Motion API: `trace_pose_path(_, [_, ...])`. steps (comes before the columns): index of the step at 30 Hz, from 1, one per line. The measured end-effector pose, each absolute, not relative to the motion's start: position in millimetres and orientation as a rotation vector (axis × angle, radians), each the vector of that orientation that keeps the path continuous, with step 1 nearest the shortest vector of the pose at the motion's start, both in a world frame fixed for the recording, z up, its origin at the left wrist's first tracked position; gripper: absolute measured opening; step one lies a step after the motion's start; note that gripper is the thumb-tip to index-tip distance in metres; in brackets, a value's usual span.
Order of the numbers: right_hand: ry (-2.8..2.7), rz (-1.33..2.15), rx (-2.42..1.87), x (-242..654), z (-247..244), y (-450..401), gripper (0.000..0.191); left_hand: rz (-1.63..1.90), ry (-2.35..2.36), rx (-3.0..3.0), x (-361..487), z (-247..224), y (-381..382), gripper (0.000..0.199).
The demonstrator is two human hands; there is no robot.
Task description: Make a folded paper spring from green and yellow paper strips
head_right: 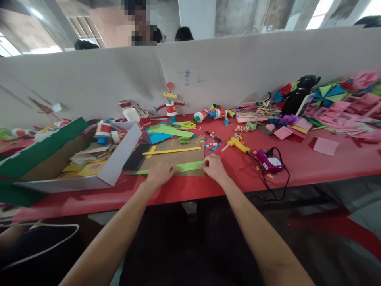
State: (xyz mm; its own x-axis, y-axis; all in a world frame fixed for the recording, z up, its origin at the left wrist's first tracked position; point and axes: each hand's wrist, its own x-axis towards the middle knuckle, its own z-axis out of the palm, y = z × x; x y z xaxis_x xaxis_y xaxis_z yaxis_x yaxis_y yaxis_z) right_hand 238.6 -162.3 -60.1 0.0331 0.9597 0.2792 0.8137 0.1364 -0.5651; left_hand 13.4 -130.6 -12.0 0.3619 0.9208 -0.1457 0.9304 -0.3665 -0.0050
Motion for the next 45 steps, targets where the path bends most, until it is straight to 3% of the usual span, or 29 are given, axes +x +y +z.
trace_pose_path(4, [-1.776, 0.101, -1.79, 227.5, -56.7, -170.4, 0.01, -0.169, 1.741, 2.515, 13.7, -12.7, -132.4, 0.041])
trace_pose_path(7, [-1.948, -0.039, -1.643, 202.9, -54.3, -182.4, 0.023, -0.168, 1.726, 2.537, 14.3, -12.2, -133.8, 0.041])
trace_pose_path(10, [-2.172, 0.103, -1.486, 174.3, -55.5, -194.6, 0.032, -0.145, 1.732, 2.562, 14.6, -12.2, -134.6, 0.038])
trace_pose_path(16, [-2.233, 0.094, -1.601, 156.9, -62.1, -205.5, 0.052, -0.028, 1.742, 2.52, 8.4, -19.1, -135.9, 0.04])
trace_pose_path(37, [-2.243, 0.082, -1.645, 158.2, -59.9, -208.1, 0.051, 0.561, 1.838, 2.374, -94.3, -41.8, -142.1, 0.027])
trace_pose_path(45, [-2.233, 0.082, -1.64, 158.2, -61.1, -207.8, 0.05, 0.537, 2.348, 2.258, -108.7, -33.7, -161.4, 0.02])
